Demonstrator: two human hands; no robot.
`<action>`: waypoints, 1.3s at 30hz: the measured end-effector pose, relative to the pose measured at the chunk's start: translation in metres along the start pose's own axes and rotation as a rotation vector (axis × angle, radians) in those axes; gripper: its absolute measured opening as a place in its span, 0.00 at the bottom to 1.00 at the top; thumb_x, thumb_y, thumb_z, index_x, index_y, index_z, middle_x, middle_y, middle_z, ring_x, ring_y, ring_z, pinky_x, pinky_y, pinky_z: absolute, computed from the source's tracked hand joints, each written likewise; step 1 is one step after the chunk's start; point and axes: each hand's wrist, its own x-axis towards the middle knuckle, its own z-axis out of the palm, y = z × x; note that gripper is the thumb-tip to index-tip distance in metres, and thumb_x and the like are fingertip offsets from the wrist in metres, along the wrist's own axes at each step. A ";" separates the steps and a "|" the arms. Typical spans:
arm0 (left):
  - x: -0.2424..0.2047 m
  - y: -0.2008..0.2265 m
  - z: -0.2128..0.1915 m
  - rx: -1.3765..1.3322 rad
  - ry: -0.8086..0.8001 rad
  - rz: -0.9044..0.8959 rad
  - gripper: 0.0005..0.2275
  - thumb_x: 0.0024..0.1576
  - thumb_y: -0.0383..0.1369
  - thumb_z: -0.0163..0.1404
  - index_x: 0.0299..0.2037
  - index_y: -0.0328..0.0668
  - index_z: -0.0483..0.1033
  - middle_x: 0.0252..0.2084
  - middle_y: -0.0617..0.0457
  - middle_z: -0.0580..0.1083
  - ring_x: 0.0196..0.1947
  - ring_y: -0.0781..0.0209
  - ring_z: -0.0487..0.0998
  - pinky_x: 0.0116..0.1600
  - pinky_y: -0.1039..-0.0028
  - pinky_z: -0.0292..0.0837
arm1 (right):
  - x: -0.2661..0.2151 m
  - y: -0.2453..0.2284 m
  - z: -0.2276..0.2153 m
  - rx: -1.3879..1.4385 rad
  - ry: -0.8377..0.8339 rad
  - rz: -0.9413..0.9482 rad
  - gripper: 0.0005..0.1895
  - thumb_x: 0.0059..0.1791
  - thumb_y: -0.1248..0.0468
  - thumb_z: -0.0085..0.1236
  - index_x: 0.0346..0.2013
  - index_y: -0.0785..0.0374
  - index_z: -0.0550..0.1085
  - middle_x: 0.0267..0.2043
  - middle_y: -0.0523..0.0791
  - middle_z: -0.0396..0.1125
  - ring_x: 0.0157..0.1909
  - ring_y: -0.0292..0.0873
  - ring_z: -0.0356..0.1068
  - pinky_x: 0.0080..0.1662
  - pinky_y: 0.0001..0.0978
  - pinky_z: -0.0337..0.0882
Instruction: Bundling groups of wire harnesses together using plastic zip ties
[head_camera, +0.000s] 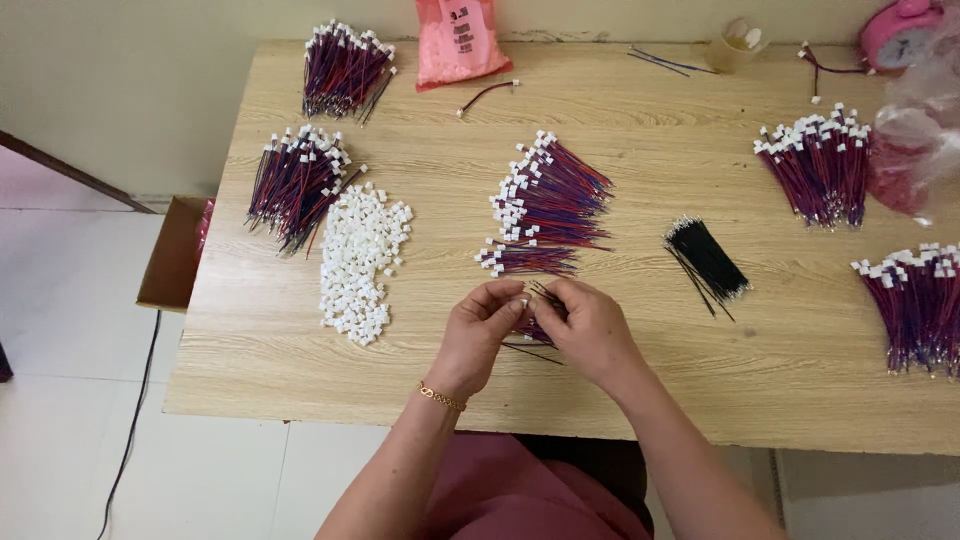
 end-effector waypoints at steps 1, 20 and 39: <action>-0.001 0.000 -0.001 0.009 0.002 0.009 0.10 0.56 0.20 0.50 0.48 0.32 0.73 0.38 0.46 0.76 0.38 0.59 0.80 0.44 0.75 0.78 | 0.000 0.001 0.001 0.016 -0.003 -0.004 0.12 0.47 0.52 0.56 0.35 0.56 0.77 0.31 0.49 0.72 0.41 0.51 0.74 0.44 0.41 0.72; 0.068 0.011 -0.023 1.603 0.256 0.555 0.08 0.51 0.38 0.57 0.40 0.60 0.80 0.35 0.58 0.74 0.38 0.56 0.76 0.42 0.66 0.71 | 0.012 0.030 -0.011 0.220 0.189 0.128 0.18 0.57 0.51 0.37 0.47 0.61 0.69 0.28 0.54 0.64 0.35 0.55 0.68 0.43 0.54 0.66; 0.084 0.006 -0.028 1.757 0.205 0.544 0.05 0.46 0.40 0.59 0.32 0.66 0.78 0.36 0.65 0.71 0.43 0.62 0.72 0.48 0.66 0.68 | 0.011 0.041 -0.002 0.324 0.109 0.036 0.07 0.52 0.63 0.54 0.38 0.62 0.77 0.26 0.47 0.71 0.32 0.38 0.68 0.39 0.35 0.71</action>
